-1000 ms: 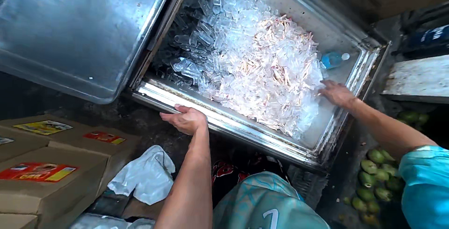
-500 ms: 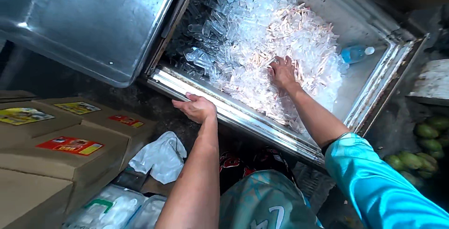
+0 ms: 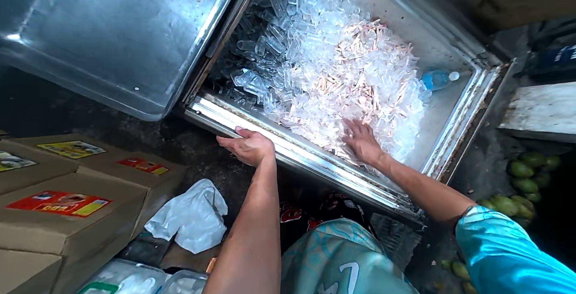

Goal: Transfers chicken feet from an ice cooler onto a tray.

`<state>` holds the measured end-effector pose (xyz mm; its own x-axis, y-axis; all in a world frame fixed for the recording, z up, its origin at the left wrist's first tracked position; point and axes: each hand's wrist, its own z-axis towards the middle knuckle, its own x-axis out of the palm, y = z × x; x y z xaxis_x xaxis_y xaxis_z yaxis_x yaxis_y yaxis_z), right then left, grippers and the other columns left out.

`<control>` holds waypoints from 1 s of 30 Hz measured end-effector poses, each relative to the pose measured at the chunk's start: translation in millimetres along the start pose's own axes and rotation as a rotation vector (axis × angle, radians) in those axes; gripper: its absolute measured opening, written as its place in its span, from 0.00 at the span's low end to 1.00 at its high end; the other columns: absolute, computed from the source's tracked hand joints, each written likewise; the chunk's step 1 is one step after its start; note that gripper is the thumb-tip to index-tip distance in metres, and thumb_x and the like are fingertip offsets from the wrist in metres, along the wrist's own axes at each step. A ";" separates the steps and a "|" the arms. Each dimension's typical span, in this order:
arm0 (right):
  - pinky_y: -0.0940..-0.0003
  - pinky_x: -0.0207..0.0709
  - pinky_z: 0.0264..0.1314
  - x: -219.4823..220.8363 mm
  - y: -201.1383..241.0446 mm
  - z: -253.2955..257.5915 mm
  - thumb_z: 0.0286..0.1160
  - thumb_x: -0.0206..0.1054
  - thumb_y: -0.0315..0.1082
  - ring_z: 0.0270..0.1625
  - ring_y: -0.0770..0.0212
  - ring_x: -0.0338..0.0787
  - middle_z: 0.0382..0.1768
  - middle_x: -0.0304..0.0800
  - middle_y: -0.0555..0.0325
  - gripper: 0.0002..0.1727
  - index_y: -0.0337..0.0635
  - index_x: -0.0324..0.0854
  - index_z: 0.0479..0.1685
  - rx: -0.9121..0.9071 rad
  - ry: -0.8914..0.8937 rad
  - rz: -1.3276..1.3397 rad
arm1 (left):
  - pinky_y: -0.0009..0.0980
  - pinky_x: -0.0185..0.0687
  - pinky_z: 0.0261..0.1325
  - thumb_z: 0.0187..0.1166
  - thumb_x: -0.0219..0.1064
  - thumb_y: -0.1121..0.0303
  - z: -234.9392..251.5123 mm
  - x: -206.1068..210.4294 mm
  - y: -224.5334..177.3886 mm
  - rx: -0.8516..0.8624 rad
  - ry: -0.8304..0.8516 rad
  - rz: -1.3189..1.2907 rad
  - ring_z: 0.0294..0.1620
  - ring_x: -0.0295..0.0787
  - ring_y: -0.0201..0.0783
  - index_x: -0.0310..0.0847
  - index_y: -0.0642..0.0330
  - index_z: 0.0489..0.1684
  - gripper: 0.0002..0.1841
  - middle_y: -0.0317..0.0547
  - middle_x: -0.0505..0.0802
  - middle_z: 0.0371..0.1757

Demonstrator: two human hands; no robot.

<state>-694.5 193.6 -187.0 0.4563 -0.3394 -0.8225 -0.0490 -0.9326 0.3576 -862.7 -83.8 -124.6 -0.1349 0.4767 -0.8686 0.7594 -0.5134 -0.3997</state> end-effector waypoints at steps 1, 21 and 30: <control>0.27 0.54 0.86 9.1 -0.8 -10.5 0.85 0.59 0.41 0.92 0.39 0.56 0.90 0.62 0.51 0.15 0.61 0.88 0.62 -0.040 -0.032 0.030 | 0.47 0.76 0.78 0.94 0.46 0.52 0.4 -0.1 0.2 0.002 0.004 -0.002 0.79 0.79 0.55 0.45 0.64 0.93 0.35 0.65 0.76 0.82; 0.19 0.33 0.88 -61.7 -126.2 -102.4 0.85 0.60 0.32 0.94 0.32 0.47 0.87 0.68 0.46 0.17 0.44 0.89 0.64 0.137 0.792 -0.402 | 0.45 0.76 0.79 0.94 0.44 0.50 -0.6 -2.8 0.4 0.019 -0.009 -0.011 0.80 0.79 0.52 0.43 0.64 0.94 0.35 0.64 0.76 0.83; 0.24 0.77 0.60 -142.5 -115.4 -45.1 0.86 0.62 0.43 0.59 0.30 0.89 0.53 0.91 0.35 0.17 0.44 0.85 0.62 0.645 0.327 -0.145 | 0.42 0.74 0.80 0.95 0.44 0.51 0.2 -1.8 -0.7 0.029 -0.011 0.002 0.82 0.77 0.50 0.42 0.65 0.94 0.35 0.63 0.73 0.85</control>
<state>-713.8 355.1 -91.1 0.7347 -0.2470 -0.6318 -0.4344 -0.8866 -0.1587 -863.1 -84.5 -122.8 -0.1408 0.4675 -0.8727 0.7410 -0.5349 -0.4060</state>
